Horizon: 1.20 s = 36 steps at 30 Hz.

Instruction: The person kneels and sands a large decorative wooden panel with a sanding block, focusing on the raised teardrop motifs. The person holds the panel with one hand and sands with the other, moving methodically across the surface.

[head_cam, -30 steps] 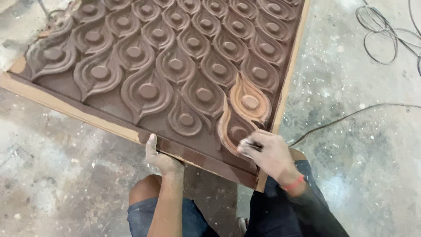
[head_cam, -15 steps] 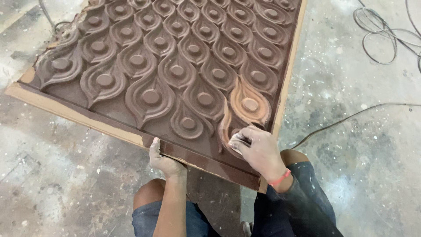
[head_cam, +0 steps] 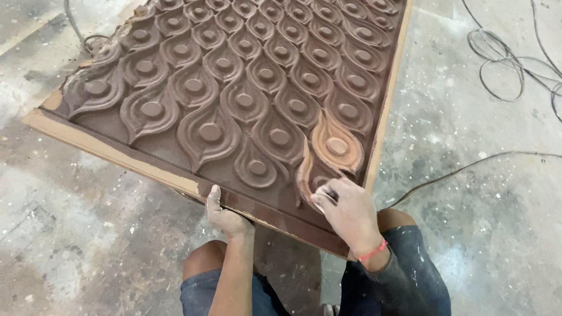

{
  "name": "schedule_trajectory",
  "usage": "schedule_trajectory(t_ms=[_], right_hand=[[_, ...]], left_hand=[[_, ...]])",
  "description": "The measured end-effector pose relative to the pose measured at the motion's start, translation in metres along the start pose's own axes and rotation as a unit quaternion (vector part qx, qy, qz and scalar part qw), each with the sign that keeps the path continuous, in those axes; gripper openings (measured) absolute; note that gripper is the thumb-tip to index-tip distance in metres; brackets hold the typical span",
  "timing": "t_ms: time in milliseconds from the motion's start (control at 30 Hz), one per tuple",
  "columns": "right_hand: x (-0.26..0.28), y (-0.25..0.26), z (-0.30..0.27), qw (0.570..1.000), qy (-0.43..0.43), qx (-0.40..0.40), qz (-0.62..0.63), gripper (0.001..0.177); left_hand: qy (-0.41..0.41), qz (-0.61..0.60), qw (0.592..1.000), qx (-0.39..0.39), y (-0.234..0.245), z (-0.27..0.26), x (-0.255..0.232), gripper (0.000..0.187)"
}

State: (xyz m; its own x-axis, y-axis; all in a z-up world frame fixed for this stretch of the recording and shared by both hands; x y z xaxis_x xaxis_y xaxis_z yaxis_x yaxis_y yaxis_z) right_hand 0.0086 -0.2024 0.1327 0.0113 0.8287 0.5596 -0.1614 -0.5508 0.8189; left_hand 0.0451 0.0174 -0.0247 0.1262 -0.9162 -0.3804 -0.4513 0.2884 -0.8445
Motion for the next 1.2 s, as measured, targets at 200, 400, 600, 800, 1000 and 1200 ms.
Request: schedule_trajectory(t_ms=[200, 400, 600, 800, 1000, 1200], right_hand=[[0.011, -0.003, 0.021, 0.996, 0.041, -0.072, 0.036, 0.021], [-0.001, -0.013, 0.012, 0.999, -0.018, 0.006, 0.045, 0.024], [0.006, -0.015, 0.035, 0.996, -0.055, 0.034, 0.063, 0.026], [0.005, -0.004, 0.017, 0.999, 0.016, 0.032, 0.034, 0.031], [0.0, -0.014, 0.033, 0.997, -0.041, 0.003, 0.066, 0.029], [0.004, -0.016, 0.034, 1.0, 0.006, 0.006, 0.0, 0.037]], left_hand=[[0.004, -0.001, 1.0, 0.008, -0.002, -0.001, -0.001, 0.041], [-0.011, -0.006, 1.0, -0.004, 0.006, 0.002, 0.002, 0.037], [-0.016, -0.007, 1.0, 0.01, 0.0, 0.0, 0.0, 0.036], [0.001, 0.004, 1.0, -0.015, 0.009, 0.003, 0.001, 0.036], [-0.014, -0.007, 1.0, 0.013, 0.005, 0.004, 0.003, 0.037], [-0.005, -0.005, 1.0, -0.003, 0.007, 0.005, 0.002, 0.037]])
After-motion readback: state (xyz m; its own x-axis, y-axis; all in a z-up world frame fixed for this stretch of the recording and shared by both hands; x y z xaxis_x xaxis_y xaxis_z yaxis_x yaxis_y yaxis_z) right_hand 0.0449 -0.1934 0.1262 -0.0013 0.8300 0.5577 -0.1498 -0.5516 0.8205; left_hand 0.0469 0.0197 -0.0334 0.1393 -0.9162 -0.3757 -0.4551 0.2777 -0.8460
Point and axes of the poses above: each hand's wrist, its own z-axis towards the middle knuckle, its own y-axis out of the back of the hand, x = y × z, the point moved 5 cm from there along z, towards the middle knuckle, and after that the axes turned 4 degrees about y, right-handed, at the moved point
